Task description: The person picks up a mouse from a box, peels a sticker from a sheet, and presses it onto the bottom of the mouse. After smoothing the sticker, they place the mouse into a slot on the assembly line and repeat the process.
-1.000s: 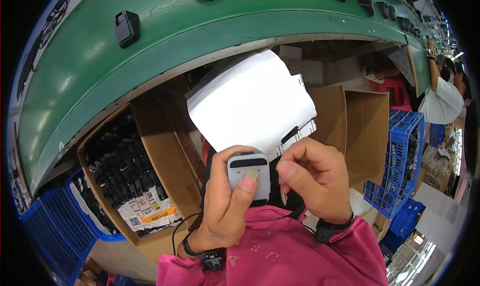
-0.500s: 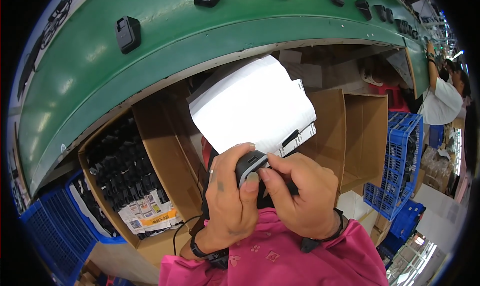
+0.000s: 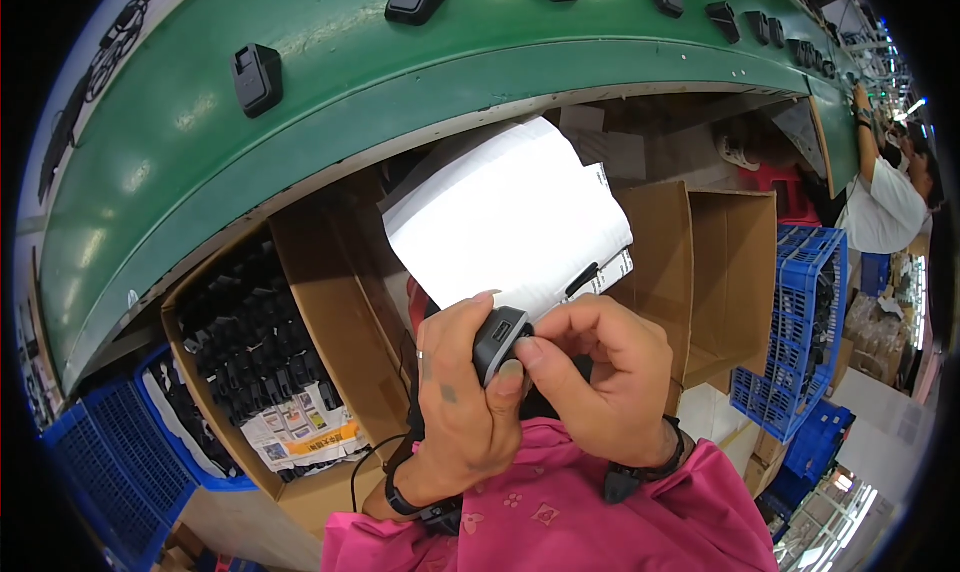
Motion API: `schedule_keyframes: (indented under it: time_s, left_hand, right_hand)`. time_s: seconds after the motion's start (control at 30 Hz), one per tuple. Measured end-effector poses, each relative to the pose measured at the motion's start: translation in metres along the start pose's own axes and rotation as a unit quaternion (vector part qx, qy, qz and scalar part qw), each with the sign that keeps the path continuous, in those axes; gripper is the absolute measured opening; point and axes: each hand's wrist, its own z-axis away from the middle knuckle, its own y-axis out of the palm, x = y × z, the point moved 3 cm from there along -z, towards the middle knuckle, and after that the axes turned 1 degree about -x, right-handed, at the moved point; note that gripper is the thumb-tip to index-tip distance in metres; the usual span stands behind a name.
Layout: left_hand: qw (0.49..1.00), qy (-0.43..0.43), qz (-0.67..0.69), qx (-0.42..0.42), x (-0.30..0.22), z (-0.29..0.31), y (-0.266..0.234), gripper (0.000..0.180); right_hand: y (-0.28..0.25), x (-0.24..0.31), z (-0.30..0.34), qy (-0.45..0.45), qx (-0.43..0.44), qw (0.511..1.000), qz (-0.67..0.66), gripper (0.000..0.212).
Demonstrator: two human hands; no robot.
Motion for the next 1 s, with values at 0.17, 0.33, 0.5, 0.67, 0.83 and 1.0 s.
schedule_keyframes:
  time_s: [0.17,0.33,0.5,0.67,0.83,1.0]
  left_hand:
    - [0.999,-0.035,0.004,0.016,-0.007,0.001,-0.009,0.044]
    - [0.996,-0.039,0.081,0.028,-0.01,-0.008,-0.001,0.036]
    - [0.994,-0.078,0.072,0.02,-0.005,-0.008,-0.006,0.035]
    - [0.999,-0.042,0.015,-0.023,-0.004,-0.008,-0.009,0.037]
    - [0.999,-0.035,0.017,-0.026,-0.008,-0.014,-0.014,0.04]
    - [1.0,0.014,-0.022,-0.008,-0.009,-0.01,-0.016,0.039]
  right_hand:
    - [0.002,-0.006,-0.001,-0.064,0.019,0.997,0.037,0.006]
    - [-0.004,-0.004,0.008,-0.177,-0.051,0.968,0.172,0.006]
    - [0.0,-0.019,0.006,-0.058,-0.088,0.992,0.075,0.005]
    - [0.008,-0.017,0.002,-0.07,0.008,0.989,0.132,0.018]
    - [0.01,-0.019,-0.001,-0.026,-0.03,0.995,0.089,0.008]
    - [0.012,-0.022,-0.001,-0.015,-0.023,1.0,-0.01,0.005]
